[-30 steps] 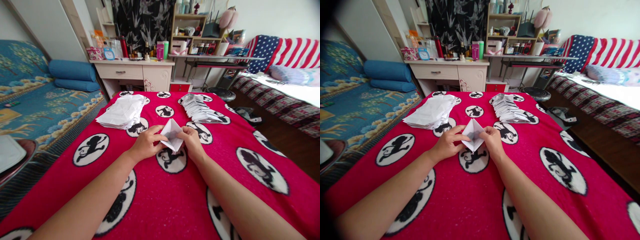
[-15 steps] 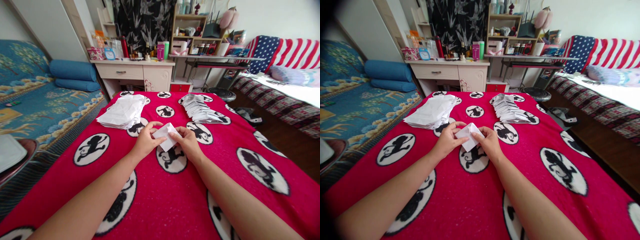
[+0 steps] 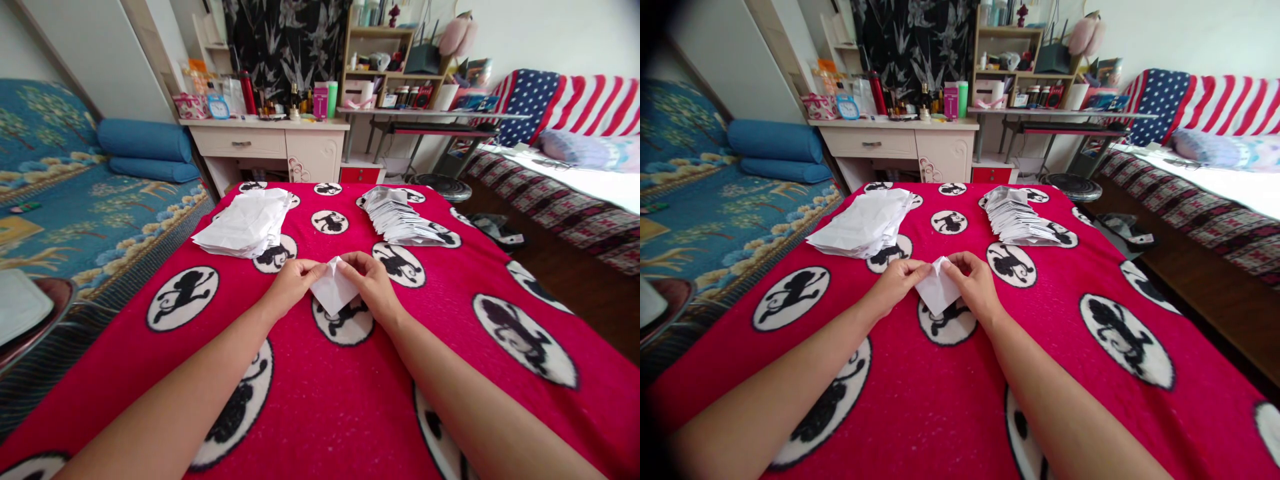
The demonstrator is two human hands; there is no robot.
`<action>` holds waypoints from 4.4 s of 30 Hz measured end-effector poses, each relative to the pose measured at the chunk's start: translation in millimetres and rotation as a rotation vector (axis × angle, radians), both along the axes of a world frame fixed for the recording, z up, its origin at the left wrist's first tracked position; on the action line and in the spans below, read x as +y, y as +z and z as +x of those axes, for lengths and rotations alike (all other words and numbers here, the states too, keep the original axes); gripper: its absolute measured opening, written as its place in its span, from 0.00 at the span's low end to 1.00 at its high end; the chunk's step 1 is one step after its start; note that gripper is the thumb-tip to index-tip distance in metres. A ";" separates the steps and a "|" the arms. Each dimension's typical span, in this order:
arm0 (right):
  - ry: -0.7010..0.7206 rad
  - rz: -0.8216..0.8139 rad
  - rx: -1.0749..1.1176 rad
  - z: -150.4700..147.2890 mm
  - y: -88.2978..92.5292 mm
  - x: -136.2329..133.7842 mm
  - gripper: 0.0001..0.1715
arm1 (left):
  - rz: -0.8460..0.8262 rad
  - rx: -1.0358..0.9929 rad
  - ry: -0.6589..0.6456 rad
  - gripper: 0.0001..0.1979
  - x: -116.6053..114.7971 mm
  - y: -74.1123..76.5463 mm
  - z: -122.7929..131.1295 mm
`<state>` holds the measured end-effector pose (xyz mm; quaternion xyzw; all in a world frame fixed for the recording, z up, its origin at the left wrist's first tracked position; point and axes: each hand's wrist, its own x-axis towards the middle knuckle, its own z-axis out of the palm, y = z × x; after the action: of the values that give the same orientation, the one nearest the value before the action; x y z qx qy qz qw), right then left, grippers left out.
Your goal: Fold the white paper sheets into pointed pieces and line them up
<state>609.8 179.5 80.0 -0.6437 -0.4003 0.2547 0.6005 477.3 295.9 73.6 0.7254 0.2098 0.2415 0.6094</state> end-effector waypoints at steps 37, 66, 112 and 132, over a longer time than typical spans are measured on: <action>-0.106 -0.060 -0.026 -3.3 -7.7 5.3 0.12 | 0.612 -0.094 0.165 0.05 -16.9 5.1 1.1; -0.030 -0.110 -0.221 0.6 -13.3 3.7 0.12 | 0.193 0.098 0.040 0.12 6.6 -3.1 -4.0; 0.282 0.024 -0.617 -5.1 -4.4 -7.5 0.10 | 0.335 0.274 -0.357 0.06 53.8 15.0 -30.5; 0.314 -0.102 -0.787 -7.1 7.5 -12.5 0.10 | 0.532 0.307 -0.321 0.11 35.6 21.6 -24.4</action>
<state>602.7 167.0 87.6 -0.6521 -0.6790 0.0972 0.3231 452.8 331.5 95.2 0.9105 0.1120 0.0771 0.3905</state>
